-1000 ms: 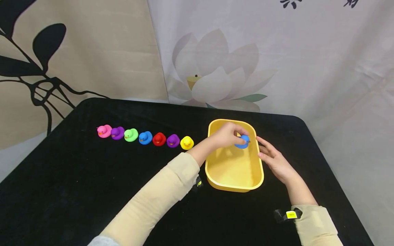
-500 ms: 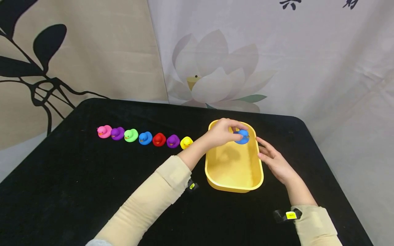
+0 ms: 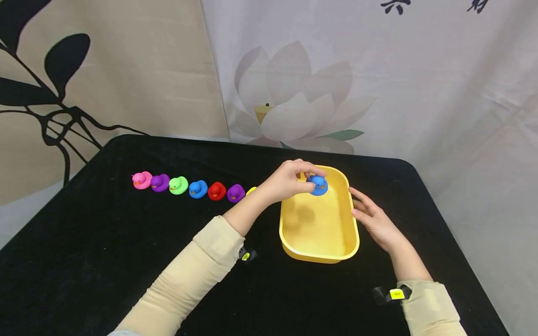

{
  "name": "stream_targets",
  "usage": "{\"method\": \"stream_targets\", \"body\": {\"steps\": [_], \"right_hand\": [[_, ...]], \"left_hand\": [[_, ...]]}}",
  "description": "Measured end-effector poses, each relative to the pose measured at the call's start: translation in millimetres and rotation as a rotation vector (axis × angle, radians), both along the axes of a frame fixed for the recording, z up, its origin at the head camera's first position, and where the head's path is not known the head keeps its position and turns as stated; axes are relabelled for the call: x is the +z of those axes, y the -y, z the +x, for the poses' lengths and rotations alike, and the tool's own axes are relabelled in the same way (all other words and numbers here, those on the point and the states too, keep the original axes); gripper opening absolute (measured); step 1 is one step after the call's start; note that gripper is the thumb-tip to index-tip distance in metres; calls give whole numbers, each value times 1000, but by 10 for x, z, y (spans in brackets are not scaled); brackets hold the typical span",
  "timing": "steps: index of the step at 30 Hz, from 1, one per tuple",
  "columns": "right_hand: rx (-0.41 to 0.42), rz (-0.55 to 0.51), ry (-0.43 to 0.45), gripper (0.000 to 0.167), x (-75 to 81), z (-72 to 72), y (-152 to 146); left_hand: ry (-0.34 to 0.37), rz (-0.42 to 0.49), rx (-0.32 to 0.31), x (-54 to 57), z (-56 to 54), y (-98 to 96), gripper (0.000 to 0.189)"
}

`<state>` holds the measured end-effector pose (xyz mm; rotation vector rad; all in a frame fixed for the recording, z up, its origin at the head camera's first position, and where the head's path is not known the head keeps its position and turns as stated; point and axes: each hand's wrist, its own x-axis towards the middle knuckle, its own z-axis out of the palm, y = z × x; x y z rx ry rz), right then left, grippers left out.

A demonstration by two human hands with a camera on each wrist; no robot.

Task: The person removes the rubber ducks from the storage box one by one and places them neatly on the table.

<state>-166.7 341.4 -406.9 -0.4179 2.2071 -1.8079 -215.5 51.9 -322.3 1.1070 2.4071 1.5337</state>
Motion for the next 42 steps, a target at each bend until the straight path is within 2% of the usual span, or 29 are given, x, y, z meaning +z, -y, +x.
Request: {"method": "stream_targets", "body": {"steps": [11,19,22,31,42], "right_hand": [[9,-15,-7,59,6,6,-3],[5,-28,-11,60,4,13,-4],[8,-43,-11,60,3,17,-2],[7,-46,-10,60,-7,18,-2],[1,-26,-15,60,-8,22,6]], "left_hand": [[33,-31,-40,146,49,338,31],[-72,0,-123,180,42,626,28],[-91,10,-136,175,49,735,27],[-86,4,-129,178,73,1044,30],[-72,-3,-78,182,93,1423,29]]}}
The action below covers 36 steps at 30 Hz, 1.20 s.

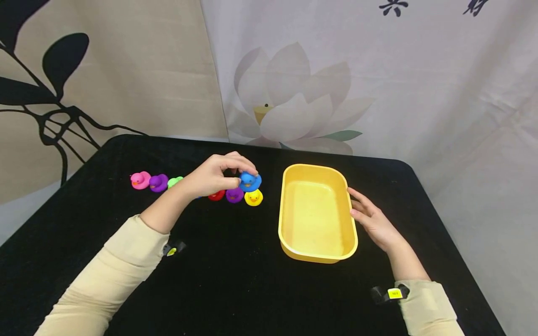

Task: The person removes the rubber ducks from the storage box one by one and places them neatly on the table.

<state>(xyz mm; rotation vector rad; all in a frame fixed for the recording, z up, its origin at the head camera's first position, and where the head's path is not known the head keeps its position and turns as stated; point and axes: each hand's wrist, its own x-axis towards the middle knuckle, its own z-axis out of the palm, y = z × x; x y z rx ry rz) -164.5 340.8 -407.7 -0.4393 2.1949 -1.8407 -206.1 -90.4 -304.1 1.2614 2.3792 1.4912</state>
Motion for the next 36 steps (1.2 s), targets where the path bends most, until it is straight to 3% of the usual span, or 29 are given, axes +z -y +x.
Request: {"method": "stream_targets", "body": {"steps": [7,20,27,36], "right_hand": [[-9,18,1,60,3,3,0],[-9,4,4,60,17,16,-2],[0,2,2,60,20,15,11],[5,-21,1,59,16,11,10]], "left_hand": [[22,-26,54,-11,-13,320,29],[39,-166,207,13,-8,889,29],[49,-161,215,-27,37,1135,29],[51,-167,298,-48,95,1445,33]]}}
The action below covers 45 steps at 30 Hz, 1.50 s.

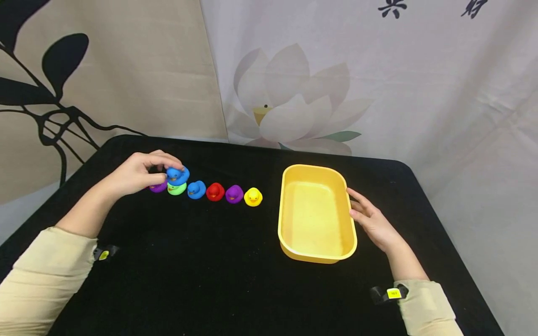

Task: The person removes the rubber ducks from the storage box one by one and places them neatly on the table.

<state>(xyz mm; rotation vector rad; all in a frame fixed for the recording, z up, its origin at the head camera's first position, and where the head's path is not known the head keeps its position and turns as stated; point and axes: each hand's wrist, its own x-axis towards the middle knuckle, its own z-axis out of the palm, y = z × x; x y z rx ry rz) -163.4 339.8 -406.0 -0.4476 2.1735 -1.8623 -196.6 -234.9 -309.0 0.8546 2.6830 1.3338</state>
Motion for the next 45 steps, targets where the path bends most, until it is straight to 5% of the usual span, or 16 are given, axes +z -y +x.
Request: {"method": "stream_targets", "body": {"steps": [19,30,45], "right_hand": [[2,2,0,58,-34,-39,-22],[9,-8,-2,58,-27,-28,-21],[8,-5,-12,58,-27,-18,-21]], "left_hand": [[-20,-72,252,-5,40,622,28],[58,-143,357,-53,-9,947,32],[207,-130,443,-205,-166,1255,47]]}}
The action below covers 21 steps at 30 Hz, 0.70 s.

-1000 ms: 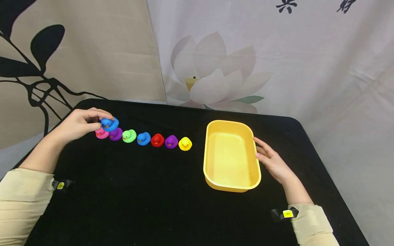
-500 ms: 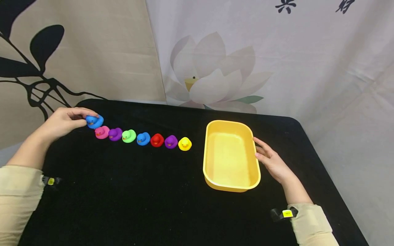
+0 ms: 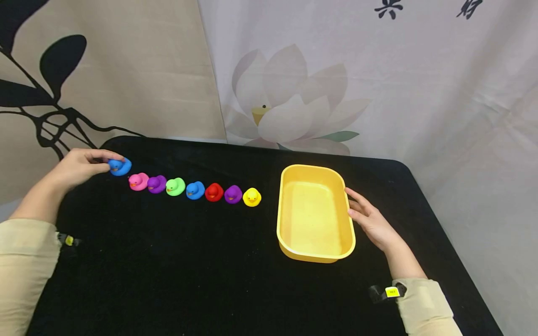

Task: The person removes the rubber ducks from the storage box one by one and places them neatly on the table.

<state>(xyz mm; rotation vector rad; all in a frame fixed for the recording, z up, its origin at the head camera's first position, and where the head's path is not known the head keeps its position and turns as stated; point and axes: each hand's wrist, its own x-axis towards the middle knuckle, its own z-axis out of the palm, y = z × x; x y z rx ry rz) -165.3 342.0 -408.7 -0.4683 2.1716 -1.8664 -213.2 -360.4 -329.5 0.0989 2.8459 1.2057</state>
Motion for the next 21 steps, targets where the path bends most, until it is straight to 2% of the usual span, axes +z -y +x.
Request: {"method": "stream_targets", "body": {"steps": [13,21], "right_hand": [[-4,-1,7,58,8,-3,4],[-3,-8,7,58,6,-1,3]], "left_hand": [[113,7,47,-157,-56,151,49],[152,-4,42,-252,-43,232,53]]}}
